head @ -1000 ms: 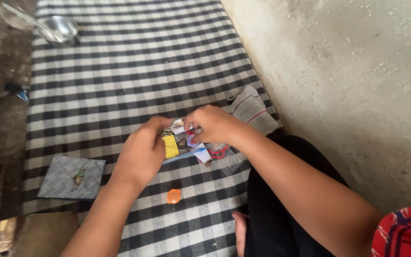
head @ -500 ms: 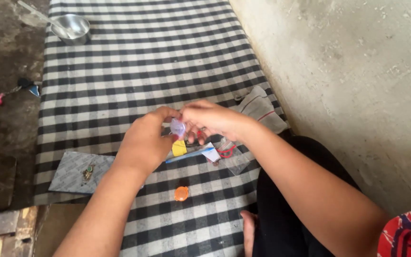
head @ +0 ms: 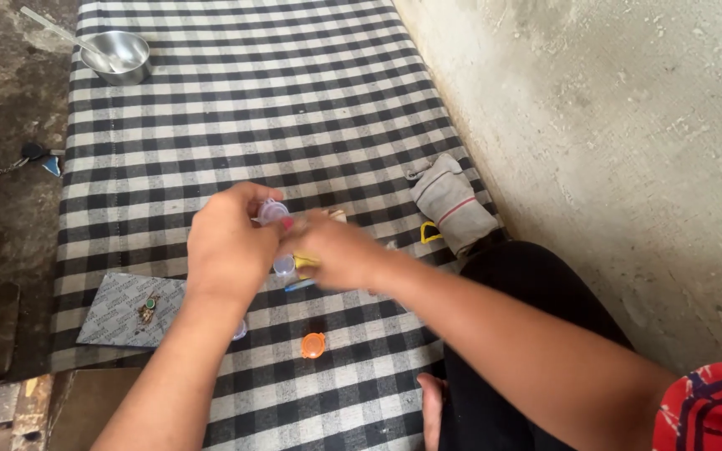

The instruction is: Organizing small personal items and accessories on a bed and inside a jewelry drawer.

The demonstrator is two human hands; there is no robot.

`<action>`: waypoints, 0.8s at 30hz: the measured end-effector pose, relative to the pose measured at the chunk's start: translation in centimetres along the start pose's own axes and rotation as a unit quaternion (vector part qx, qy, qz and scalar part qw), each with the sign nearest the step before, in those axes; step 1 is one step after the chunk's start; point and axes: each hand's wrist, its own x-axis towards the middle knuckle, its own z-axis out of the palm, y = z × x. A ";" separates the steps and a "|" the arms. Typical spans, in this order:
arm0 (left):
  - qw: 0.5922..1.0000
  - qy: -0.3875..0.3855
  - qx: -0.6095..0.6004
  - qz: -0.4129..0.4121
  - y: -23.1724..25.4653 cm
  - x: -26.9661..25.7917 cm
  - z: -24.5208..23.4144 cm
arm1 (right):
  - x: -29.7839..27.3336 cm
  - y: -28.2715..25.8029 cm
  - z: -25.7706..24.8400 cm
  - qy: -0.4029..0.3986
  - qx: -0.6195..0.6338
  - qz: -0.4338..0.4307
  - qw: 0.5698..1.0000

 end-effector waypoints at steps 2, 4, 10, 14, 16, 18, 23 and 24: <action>0.998 -0.006 -0.054 -0.033 -0.1 0.3 0.0 | 0.1 -1.1 0.9 -0.036 -0.032 -0.001 0.999; 0.992 -0.014 -0.107 -0.068 -0.5 0.4 0.2 | -0.2 -1.0 2.3 -0.075 -0.062 -0.002 0.995; 0.988 -0.015 -0.125 -0.085 -1.3 0.6 0.2 | 0.4 0.3 2.2 -0.061 -0.023 0.094 0.993; 0.981 0.009 -0.150 -0.126 -1.6 1.0 -0.1 | 1.3 0.1 -0.2 0.102 0.162 0.170 0.967; 0.979 0.021 -0.153 -0.130 -2.2 1.5 0.0 | 1.7 -0.7 -1.4 0.180 0.228 0.139 0.947; 0.956 -0.010 -0.261 -0.134 -2.9 1.9 0.4 | 1.7 -2.5 -3.3 0.230 0.261 0.029 0.937; 0.912 -0.055 -0.376 -0.154 -1.7 1.5 0.5 | 1.4 -2.5 -2.7 0.211 0.175 0.011 0.962; 0.912 -0.060 -0.368 -0.172 -0.9 1.1 0.1 | 1.4 -2.0 -2.3 0.201 0.201 0.019 0.959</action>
